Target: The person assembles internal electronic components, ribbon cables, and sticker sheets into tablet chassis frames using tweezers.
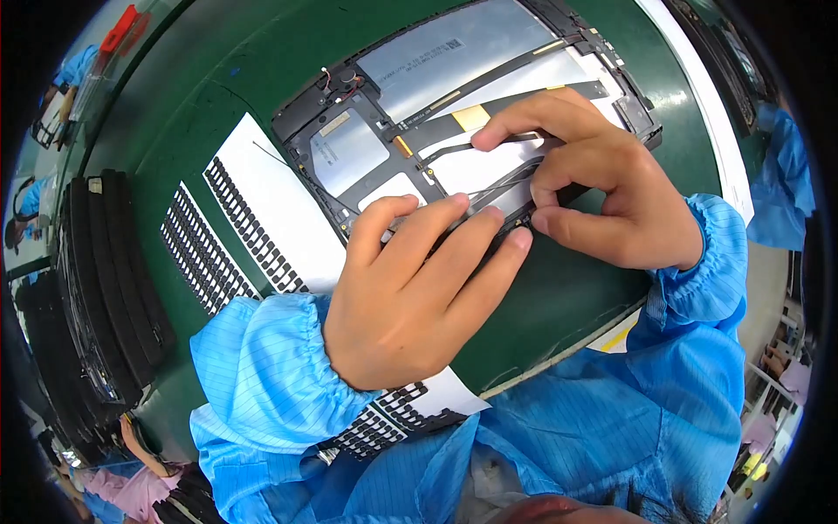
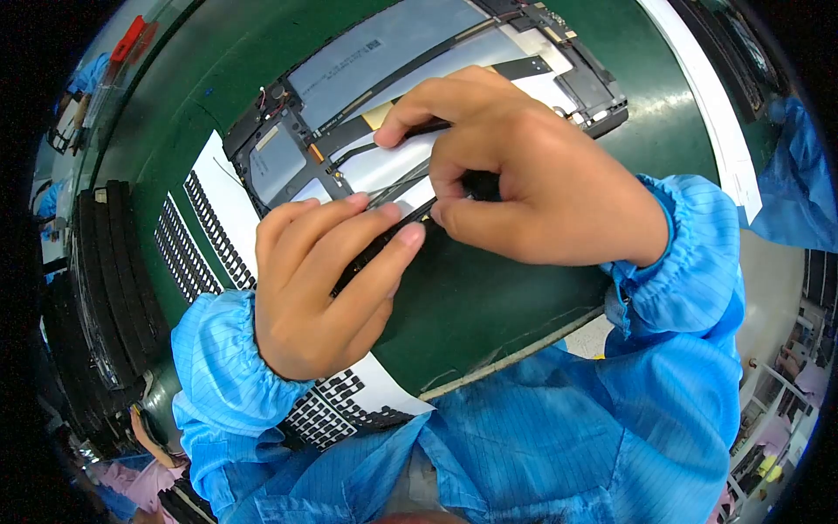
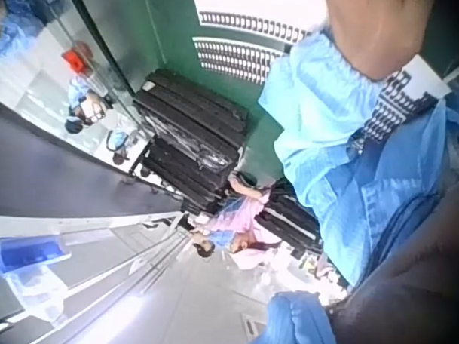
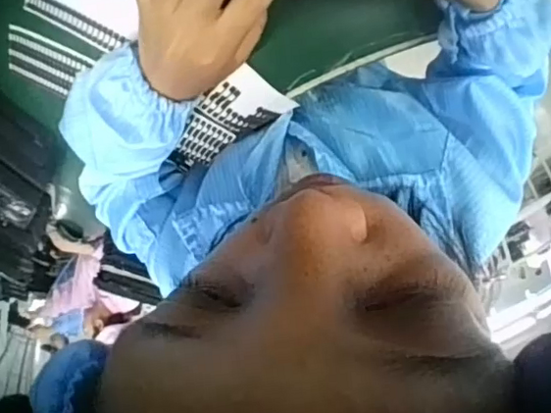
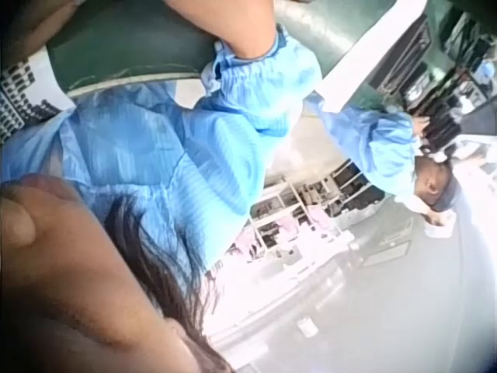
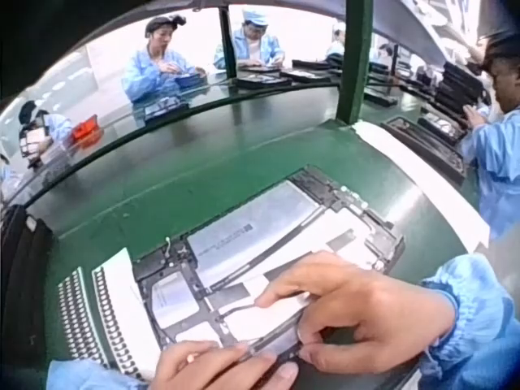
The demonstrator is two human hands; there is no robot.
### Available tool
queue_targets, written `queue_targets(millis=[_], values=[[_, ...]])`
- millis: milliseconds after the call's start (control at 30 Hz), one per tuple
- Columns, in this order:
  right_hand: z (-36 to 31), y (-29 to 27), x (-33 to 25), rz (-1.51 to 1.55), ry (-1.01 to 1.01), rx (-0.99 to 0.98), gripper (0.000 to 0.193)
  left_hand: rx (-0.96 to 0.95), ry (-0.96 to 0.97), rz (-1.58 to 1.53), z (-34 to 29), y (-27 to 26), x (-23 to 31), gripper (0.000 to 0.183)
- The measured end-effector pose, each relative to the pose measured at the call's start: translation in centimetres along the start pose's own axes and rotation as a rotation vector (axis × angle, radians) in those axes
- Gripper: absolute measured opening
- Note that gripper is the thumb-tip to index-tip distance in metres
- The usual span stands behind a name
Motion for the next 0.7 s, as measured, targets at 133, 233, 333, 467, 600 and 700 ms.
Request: queue_targets(millis=[133, 233, 333, 467, 600, 700], values=[[-0.3, -0.2, 0.1, 0.042, 0.017, -0.021, 0.005, -0.076, 0.02, 0.018, 0.3, 0.6, -0.1, 0.032], [-1.2, -1.3, 0.5, 0.218, 0.13, 0.07, 0.007, -0.085, 0.013, 0.0, 0.2, 0.6, -0.1, 0.042], [-1.2, -0.7, -0.1, 0.109, -0.003, 0.047, 0.008, -0.087, 0.0, -0.019, 0.3, 0.7, -0.1, 0.052], [-1.0, -0.6, -0.6, -0.069, -0.049, -0.013, 0.008, -0.089, 0.008, 0.012, 0.2, 0.7, -0.1, 0.05], [-1.0, -0.5, -1.5, -0.206, -0.148, 0.043, 0.011, -0.075, 0.007, 0.024, 0.1, 0.8, -0.1, 0.049], [-1.0, 0.1, -2.3, -0.351, -0.244, 0.081, 0.012, -0.053, 0.003, 0.045, 0.1, 0.7, 0.0, 0.048]])
Point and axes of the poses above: each hand's wrist, its own z-axis towards the middle knuckle, its own y-axis out of the palm, x = y × z, the point moved 6 cm from there along z, towards the middle knuckle, and after that the axes turned 8 degrees about -x, right-handed, at the moved point
